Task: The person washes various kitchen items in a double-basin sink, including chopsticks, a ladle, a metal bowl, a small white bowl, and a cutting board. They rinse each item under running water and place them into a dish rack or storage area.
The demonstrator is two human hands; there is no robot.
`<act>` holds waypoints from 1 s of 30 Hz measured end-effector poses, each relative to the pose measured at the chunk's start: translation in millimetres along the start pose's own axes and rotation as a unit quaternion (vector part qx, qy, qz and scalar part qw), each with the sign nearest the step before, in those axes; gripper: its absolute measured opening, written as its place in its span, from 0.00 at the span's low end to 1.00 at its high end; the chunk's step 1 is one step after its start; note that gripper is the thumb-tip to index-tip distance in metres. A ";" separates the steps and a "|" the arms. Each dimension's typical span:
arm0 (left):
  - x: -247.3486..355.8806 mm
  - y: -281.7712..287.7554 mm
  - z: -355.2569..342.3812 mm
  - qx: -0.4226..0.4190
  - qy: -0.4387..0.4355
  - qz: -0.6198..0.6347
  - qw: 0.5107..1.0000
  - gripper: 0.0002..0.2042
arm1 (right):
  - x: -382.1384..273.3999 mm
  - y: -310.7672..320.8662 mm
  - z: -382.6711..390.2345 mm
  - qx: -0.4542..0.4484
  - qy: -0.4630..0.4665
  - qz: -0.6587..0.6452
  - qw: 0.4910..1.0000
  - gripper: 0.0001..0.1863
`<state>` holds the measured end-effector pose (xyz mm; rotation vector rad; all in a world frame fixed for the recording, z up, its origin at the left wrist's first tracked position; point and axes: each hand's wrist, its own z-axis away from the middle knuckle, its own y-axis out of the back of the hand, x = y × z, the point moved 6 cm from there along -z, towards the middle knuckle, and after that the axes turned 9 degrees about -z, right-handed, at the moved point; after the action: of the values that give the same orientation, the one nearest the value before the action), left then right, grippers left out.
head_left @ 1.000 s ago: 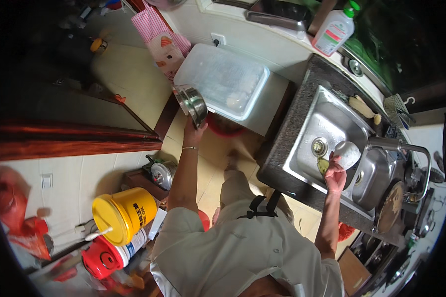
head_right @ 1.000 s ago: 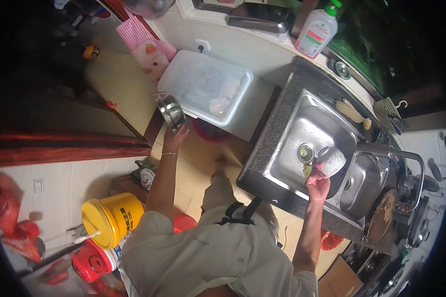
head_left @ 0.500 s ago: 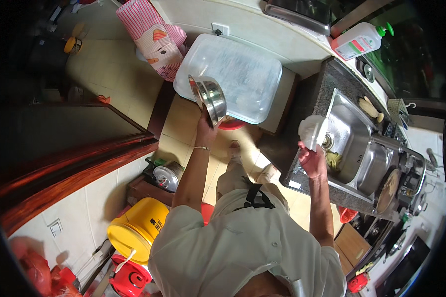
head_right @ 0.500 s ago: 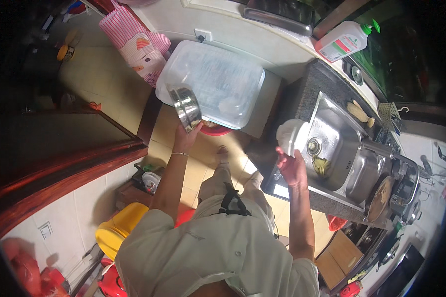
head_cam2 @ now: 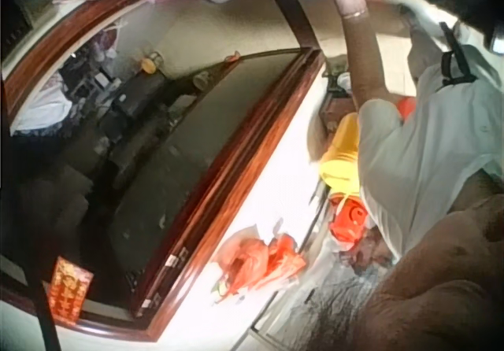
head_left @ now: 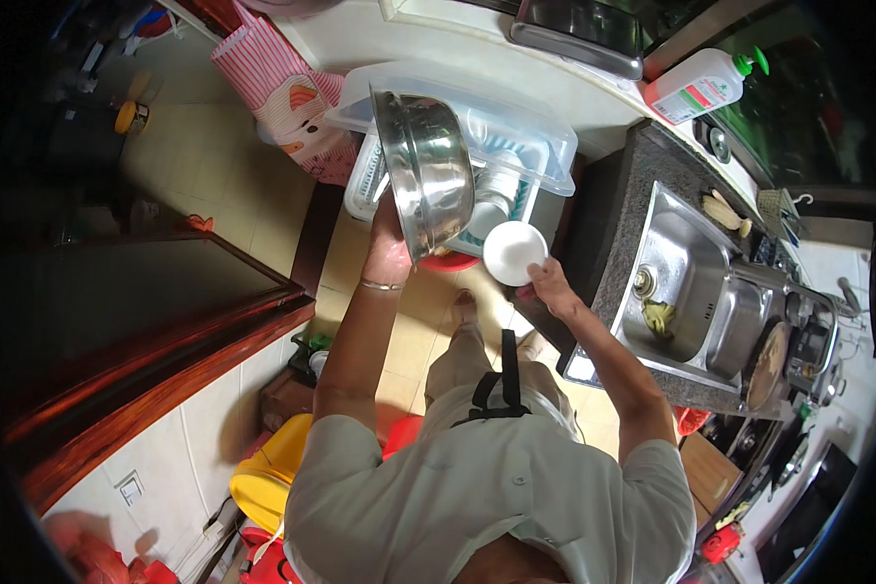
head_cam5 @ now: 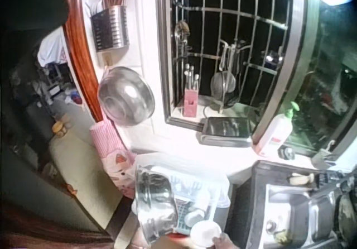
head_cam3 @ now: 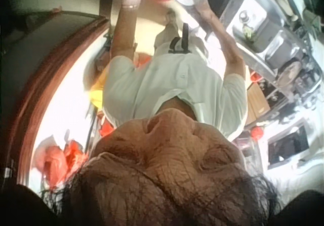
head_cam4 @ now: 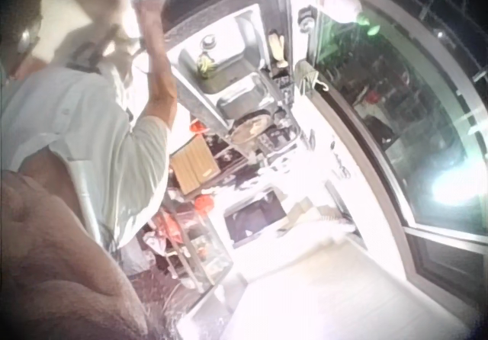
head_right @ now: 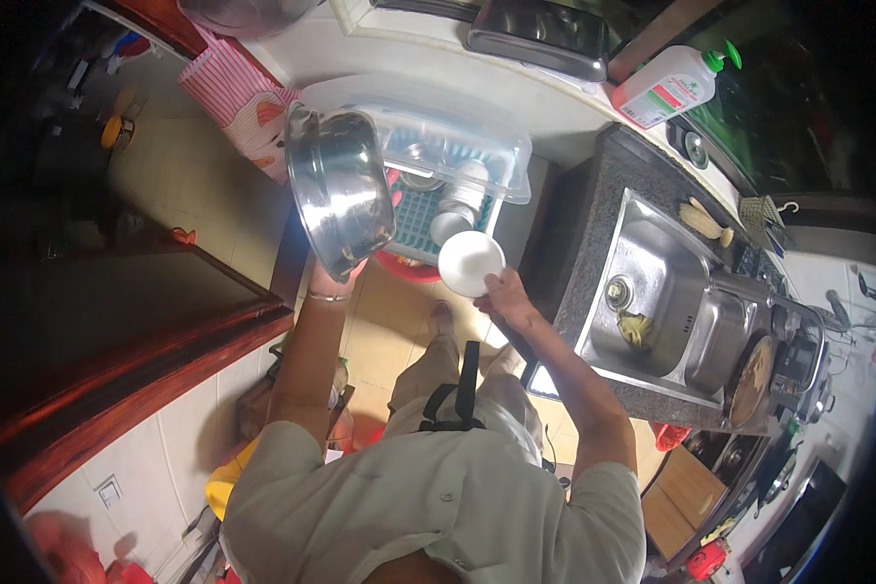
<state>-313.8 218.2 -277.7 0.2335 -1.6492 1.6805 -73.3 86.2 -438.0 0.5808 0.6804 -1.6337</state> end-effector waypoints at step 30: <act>-3.1 24.9 -28.9 -0.062 0.005 0.148 0.987 0.27 | -34.4 -35.6 -145.3 0.016 0.133 0.532 0.836 0.23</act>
<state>-316.4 246.5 -303.4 -0.0853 -1.8447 1.7801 -102.5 217.5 -511.9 0.9931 0.3833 -0.5142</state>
